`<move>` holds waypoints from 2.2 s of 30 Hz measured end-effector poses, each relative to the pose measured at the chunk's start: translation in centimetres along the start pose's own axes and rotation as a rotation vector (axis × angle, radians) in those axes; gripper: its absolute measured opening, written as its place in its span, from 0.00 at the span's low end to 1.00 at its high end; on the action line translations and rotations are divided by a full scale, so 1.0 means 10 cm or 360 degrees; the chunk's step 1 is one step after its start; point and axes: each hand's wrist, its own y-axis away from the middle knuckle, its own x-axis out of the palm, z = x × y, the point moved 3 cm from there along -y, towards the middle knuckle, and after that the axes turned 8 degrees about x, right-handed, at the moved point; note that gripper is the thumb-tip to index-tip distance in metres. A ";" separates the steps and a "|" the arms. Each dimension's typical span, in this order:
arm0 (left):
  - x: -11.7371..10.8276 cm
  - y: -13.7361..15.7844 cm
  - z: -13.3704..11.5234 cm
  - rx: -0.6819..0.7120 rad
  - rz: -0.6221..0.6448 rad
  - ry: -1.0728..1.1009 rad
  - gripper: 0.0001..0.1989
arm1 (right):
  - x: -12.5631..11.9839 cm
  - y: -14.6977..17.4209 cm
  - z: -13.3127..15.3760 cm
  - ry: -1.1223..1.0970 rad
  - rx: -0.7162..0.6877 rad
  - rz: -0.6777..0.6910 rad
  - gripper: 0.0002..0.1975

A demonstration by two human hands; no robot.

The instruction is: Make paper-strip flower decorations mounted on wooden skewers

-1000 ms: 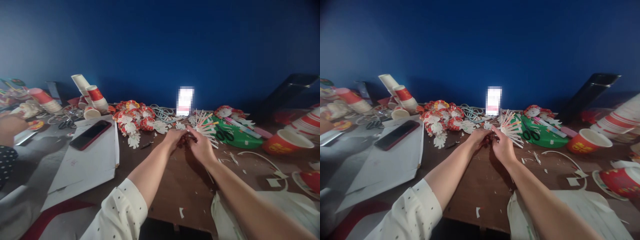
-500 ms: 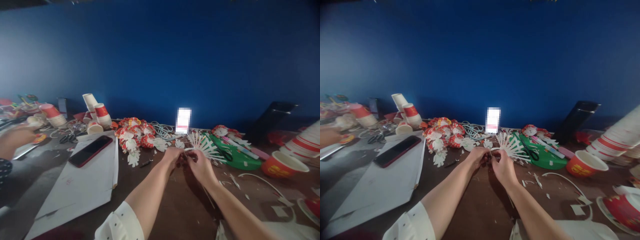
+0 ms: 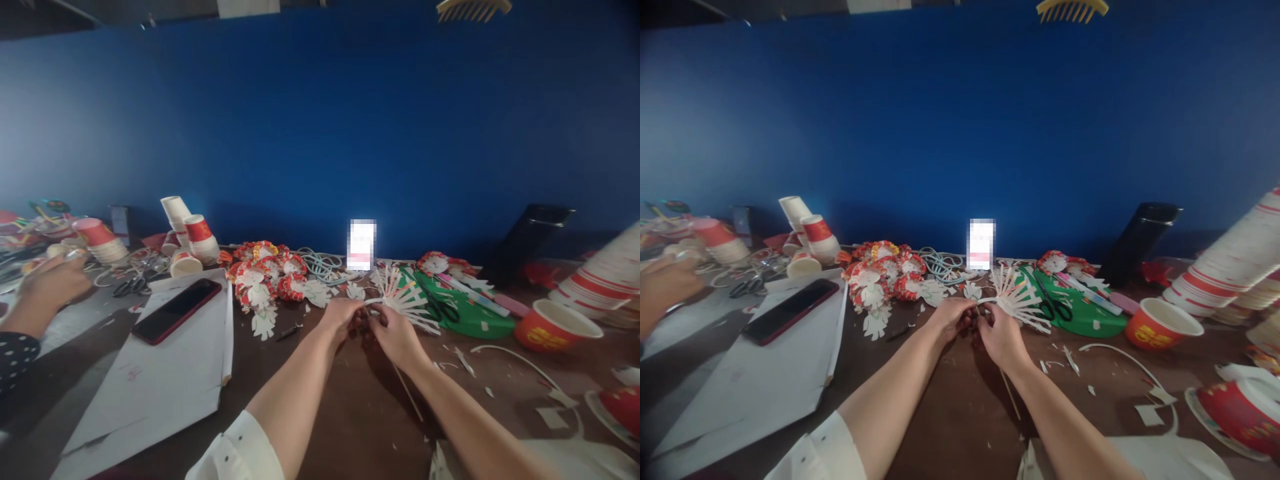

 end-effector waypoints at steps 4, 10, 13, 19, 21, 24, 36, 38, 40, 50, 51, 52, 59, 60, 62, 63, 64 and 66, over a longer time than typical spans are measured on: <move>0.00 0.00 0.00 -0.0018 0.0026 0.0043 0.12 | 0.02 0.03 0.04 -0.0164 -0.0002 0.0091 0.19; 0.01 0.04 -0.06 -0.0042 -0.0025 0.0067 0.12 | 0.02 0.04 0.07 -0.0276 0.0049 0.0073 0.20; 0.01 0.04 -0.06 -0.0039 0.0001 0.0084 0.12 | 0.02 0.04 0.07 -0.0276 0.0050 0.0073 0.20; 0.01 0.04 -0.07 -0.0010 0.0010 0.0117 0.12 | 0.01 0.07 0.11 -0.0297 0.0073 0.0062 0.24; 0.01 0.04 -0.06 -0.0013 0.0002 0.0152 0.12 | 0.01 0.07 0.12 -0.0324 0.0117 0.0059 0.24; 0.02 0.04 -0.05 0.0000 0.0038 0.0223 0.13 | 0.01 0.07 0.12 -0.0378 0.0191 0.0048 0.25; 0.02 0.00 -0.04 0.0046 0.0091 0.0198 0.15 | 0.04 0.04 0.07 -0.0752 0.0313 0.0114 0.32; 0.02 -0.01 -0.03 0.0035 0.0120 0.0211 0.15 | 0.03 0.04 0.07 -0.0771 0.0328 0.0116 0.33; 0.01 -0.02 -0.02 0.0025 0.0149 0.0216 0.15 | 0.02 0.03 0.05 -0.0774 0.0334 0.0125 0.34; 0.00 -0.02 -0.01 0.0000 0.0202 0.0263 0.14 | 0.00 -0.01 0.01 -0.0628 0.0295 0.0116 0.34; 0.00 -0.02 -0.01 -0.0013 0.0194 0.0270 0.14 | 0.00 0.00 0.02 -0.0609 0.0289 0.0116 0.34; 0.00 -0.02 -0.01 -0.0021 0.0189 0.0283 0.13 | 0.00 0.00 0.02 -0.0590 0.0284 0.0116 0.33; 0.01 0.01 -0.04 -0.0032 0.0213 0.0409 0.10 | -0.03 0.01 0.03 -0.0411 0.0197 0.0088 0.31; 0.01 0.01 -0.04 -0.0042 0.0203 0.0412 0.10 | -0.04 0.01 0.04 -0.0388 0.0179 0.0086 0.31; 0.00 0.01 -0.03 -0.0067 0.0181 0.0407 0.10 | -0.06 0.01 0.05 -0.0364 0.0164 0.0070 0.30; 0.00 0.01 -0.03 -0.0068 0.0176 0.0403 0.10 | -0.06 0.01 0.05 -0.0360 0.0168 0.0058 0.30; 0.00 0.01 -0.03 -0.0059 0.0181 0.0400 0.10 | -0.07 0.01 0.04 -0.0358 0.0174 0.0048 0.31; -0.01 0.01 -0.03 -0.0031 0.0213 0.0393 0.09 | -0.07 0.00 0.04 -0.0352 0.0167 0.0048 0.32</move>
